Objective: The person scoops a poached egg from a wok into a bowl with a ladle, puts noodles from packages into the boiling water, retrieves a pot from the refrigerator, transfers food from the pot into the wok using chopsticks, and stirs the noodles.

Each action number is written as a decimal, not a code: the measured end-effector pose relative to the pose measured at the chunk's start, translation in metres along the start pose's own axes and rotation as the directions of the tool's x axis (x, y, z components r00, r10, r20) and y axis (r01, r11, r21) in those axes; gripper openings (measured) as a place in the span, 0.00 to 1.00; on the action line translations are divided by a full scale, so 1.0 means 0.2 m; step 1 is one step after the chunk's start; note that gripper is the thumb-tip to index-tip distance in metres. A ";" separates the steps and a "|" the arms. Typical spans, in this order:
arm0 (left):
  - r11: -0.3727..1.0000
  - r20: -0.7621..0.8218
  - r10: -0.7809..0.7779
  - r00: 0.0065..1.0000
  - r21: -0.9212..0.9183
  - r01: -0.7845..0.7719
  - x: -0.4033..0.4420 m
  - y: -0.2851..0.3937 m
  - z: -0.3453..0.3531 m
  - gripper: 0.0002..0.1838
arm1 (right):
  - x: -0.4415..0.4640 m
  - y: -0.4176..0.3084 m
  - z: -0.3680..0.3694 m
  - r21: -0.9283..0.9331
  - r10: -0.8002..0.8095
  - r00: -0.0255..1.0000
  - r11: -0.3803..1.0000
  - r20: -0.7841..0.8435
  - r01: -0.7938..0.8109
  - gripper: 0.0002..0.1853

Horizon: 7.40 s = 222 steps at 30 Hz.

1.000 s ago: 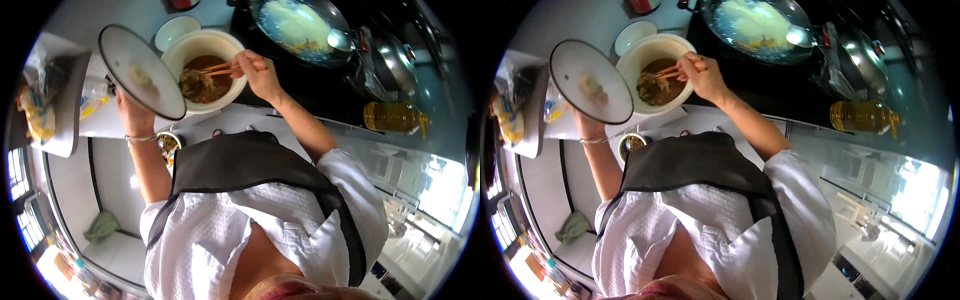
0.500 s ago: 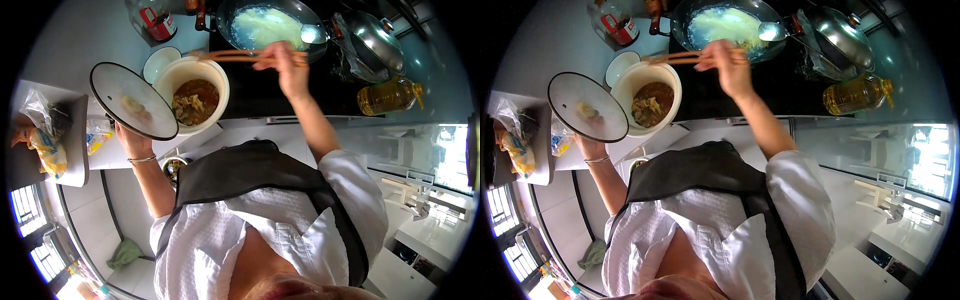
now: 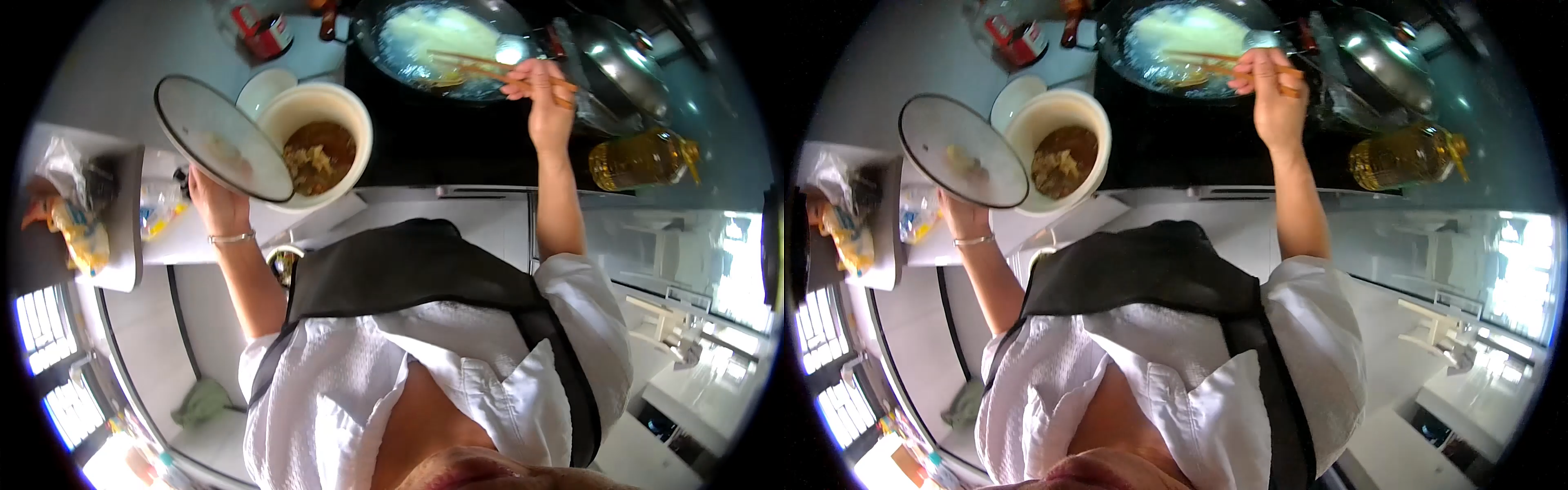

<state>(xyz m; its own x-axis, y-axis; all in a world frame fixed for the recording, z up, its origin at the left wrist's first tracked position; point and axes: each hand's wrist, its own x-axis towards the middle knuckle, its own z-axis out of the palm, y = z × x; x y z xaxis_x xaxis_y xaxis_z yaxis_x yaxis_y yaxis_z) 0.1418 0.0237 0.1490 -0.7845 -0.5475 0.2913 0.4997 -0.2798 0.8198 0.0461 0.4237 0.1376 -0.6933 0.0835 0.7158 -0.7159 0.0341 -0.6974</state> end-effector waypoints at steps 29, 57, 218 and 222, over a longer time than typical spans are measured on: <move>0.997 0.019 0.026 0.999 -0.068 -0.024 0.10 -0.03 -0.37 0.14 | -0.32 0.11 1.13 0.020 0.160 0.640 0.964 0.752 -0.264 0.12; 0.996 0.069 0.029 0.997 -0.088 -0.023 0.10 -0.06 -0.38 0.16 | -0.25 0.18 1.20 0.084 0.170 0.762 0.956 0.624 -0.282 0.14; 0.996 -0.105 -0.018 0.994 -0.087 0.009 0.09 0.00 -0.29 0.07 | -0.36 0.38 0.89 0.456 0.575 0.748 0.597 0.332 -0.661 0.17; 0.995 -0.073 -0.024 0.997 -0.094 0.017 0.12 0.00 -0.29 0.07 | -0.36 0.35 0.91 0.457 0.542 0.766 0.616 0.347 -0.642 0.17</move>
<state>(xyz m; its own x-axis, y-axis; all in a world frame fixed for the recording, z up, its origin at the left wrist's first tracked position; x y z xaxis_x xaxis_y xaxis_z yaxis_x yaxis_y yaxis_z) 0.1441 -0.0339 0.1272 -0.7672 -0.5969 0.2349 0.5188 -0.3620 0.7744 0.0310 0.2390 0.0426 -0.9473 -0.2628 0.1829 -0.0332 -0.4875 -0.8725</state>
